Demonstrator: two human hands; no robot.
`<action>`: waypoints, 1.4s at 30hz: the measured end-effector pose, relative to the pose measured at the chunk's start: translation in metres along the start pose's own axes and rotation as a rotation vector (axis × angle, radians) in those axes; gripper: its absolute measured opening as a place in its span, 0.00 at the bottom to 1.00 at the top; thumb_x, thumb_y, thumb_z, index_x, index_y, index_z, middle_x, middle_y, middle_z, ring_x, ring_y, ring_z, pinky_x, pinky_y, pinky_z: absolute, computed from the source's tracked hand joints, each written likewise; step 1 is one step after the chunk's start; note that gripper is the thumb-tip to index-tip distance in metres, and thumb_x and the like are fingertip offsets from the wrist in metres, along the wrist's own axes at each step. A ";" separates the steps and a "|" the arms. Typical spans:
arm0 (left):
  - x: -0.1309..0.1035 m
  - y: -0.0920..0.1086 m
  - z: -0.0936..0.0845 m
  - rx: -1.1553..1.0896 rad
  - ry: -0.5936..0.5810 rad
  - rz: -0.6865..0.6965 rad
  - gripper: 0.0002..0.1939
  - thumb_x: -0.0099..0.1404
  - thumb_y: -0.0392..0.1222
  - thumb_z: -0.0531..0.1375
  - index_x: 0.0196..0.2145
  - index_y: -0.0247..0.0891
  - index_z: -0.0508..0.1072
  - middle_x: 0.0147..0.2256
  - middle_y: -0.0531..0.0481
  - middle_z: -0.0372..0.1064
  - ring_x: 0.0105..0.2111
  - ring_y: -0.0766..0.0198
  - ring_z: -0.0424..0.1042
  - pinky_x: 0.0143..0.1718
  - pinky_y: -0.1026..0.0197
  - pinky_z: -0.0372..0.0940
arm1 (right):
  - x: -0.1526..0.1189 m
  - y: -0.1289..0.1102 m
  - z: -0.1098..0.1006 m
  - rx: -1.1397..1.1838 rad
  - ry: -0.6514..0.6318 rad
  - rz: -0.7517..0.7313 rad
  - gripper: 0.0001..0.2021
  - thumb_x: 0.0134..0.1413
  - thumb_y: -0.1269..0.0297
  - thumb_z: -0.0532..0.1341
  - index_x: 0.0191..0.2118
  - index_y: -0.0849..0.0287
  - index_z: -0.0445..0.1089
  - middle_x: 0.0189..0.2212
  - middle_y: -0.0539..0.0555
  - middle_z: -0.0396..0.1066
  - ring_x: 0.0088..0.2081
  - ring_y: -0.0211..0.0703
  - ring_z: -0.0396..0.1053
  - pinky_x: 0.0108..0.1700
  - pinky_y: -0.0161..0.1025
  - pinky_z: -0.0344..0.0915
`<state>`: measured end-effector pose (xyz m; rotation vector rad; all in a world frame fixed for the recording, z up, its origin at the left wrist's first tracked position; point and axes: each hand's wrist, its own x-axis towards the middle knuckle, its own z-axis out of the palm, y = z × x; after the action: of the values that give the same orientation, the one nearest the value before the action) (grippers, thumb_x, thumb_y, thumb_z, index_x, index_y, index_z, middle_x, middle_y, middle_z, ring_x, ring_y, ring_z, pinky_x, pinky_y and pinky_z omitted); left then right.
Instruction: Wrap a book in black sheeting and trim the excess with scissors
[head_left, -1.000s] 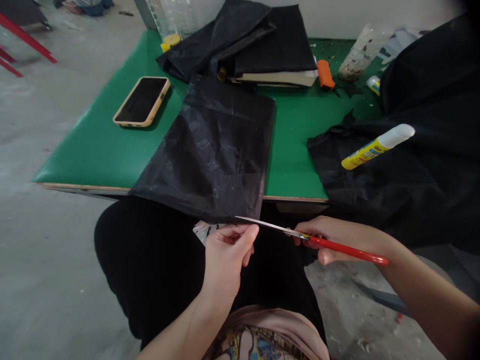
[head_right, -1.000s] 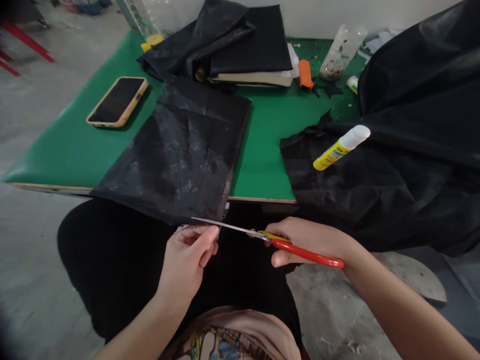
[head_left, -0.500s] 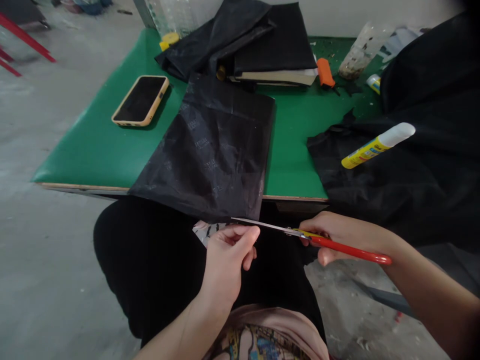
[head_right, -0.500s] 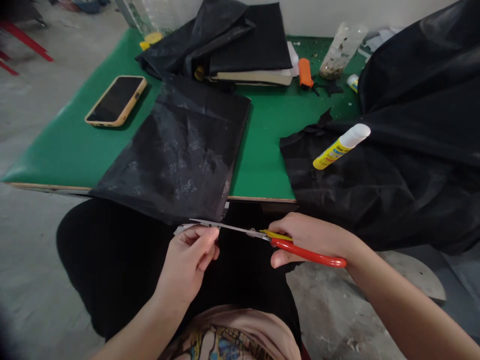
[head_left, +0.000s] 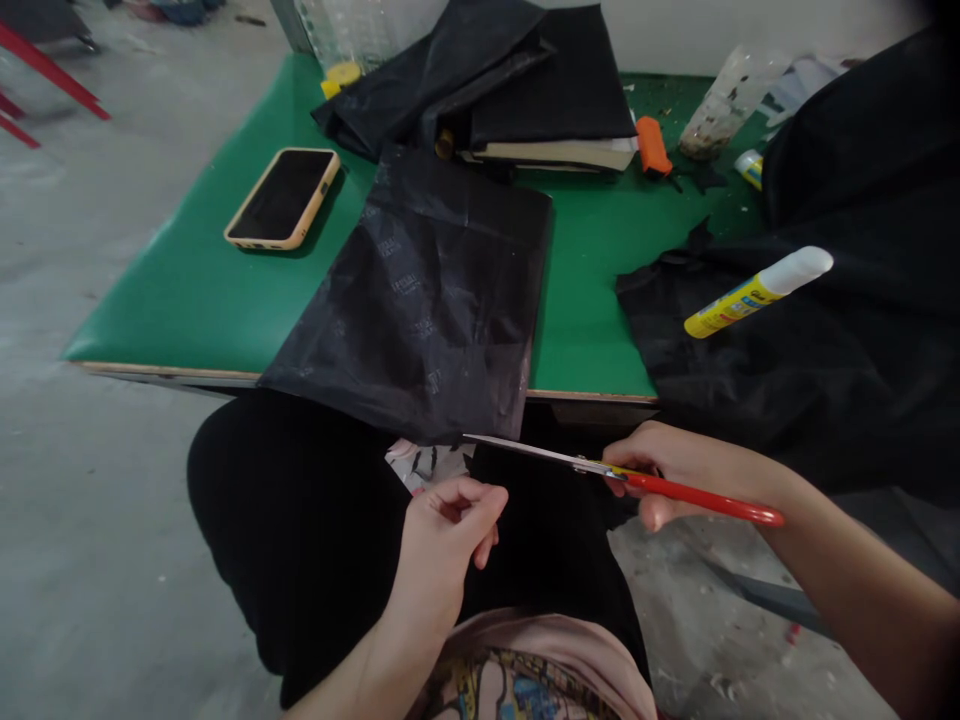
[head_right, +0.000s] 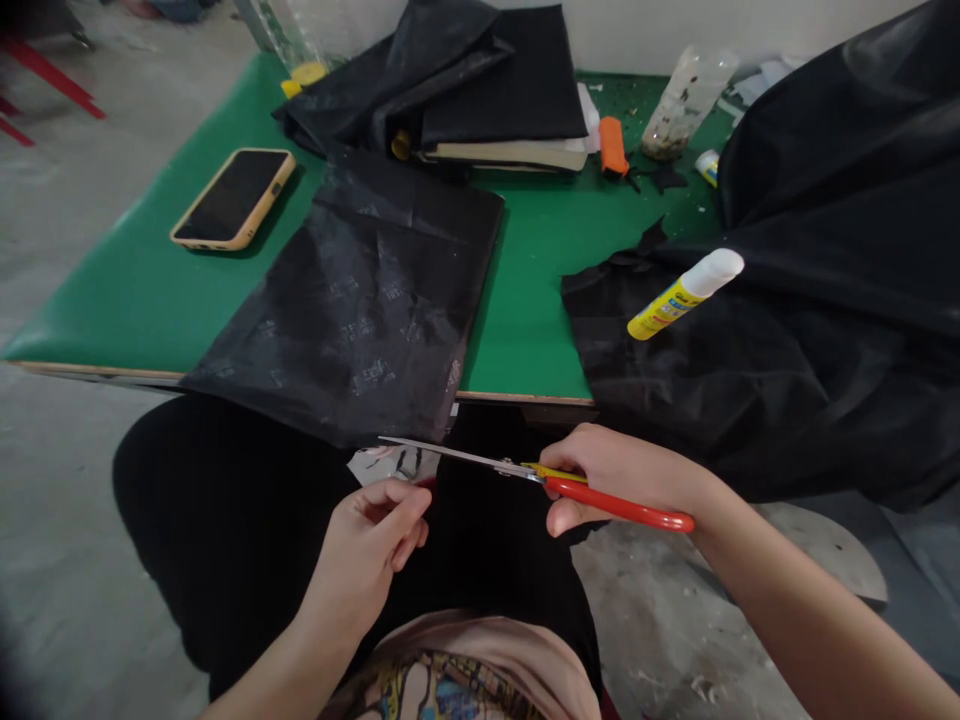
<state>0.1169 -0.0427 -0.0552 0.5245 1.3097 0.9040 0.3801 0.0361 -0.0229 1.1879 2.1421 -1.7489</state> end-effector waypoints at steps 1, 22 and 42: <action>0.000 -0.002 -0.002 0.004 0.005 -0.004 0.12 0.55 0.45 0.66 0.21 0.35 0.70 0.09 0.61 0.54 0.13 0.76 0.53 0.22 0.67 0.54 | 0.000 0.001 0.000 0.005 -0.003 0.000 0.32 0.39 0.31 0.59 0.30 0.61 0.66 0.20 0.46 0.59 0.22 0.32 0.50 0.22 0.32 0.47; 0.013 0.005 -0.058 -0.059 0.135 0.137 0.12 0.58 0.43 0.64 0.23 0.37 0.69 0.12 0.60 0.53 0.17 0.72 0.56 0.26 0.67 0.55 | -0.028 -0.007 0.040 0.134 -0.071 -0.026 0.42 0.43 0.26 0.49 0.47 0.62 0.62 0.39 0.57 0.66 0.37 0.48 0.63 0.38 0.40 0.61; 0.016 0.044 -0.044 0.170 -0.070 0.336 0.14 0.63 0.44 0.61 0.23 0.36 0.67 0.18 0.55 0.60 0.22 0.69 0.60 0.28 0.65 0.57 | 0.008 -0.008 0.025 0.031 -0.019 -0.027 0.40 0.39 0.25 0.53 0.43 0.60 0.64 0.30 0.49 0.60 0.29 0.37 0.52 0.30 0.33 0.52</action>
<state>0.0629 -0.0115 -0.0397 0.9214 1.2614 1.0429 0.3603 0.0183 -0.0293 1.1499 2.1381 -1.8036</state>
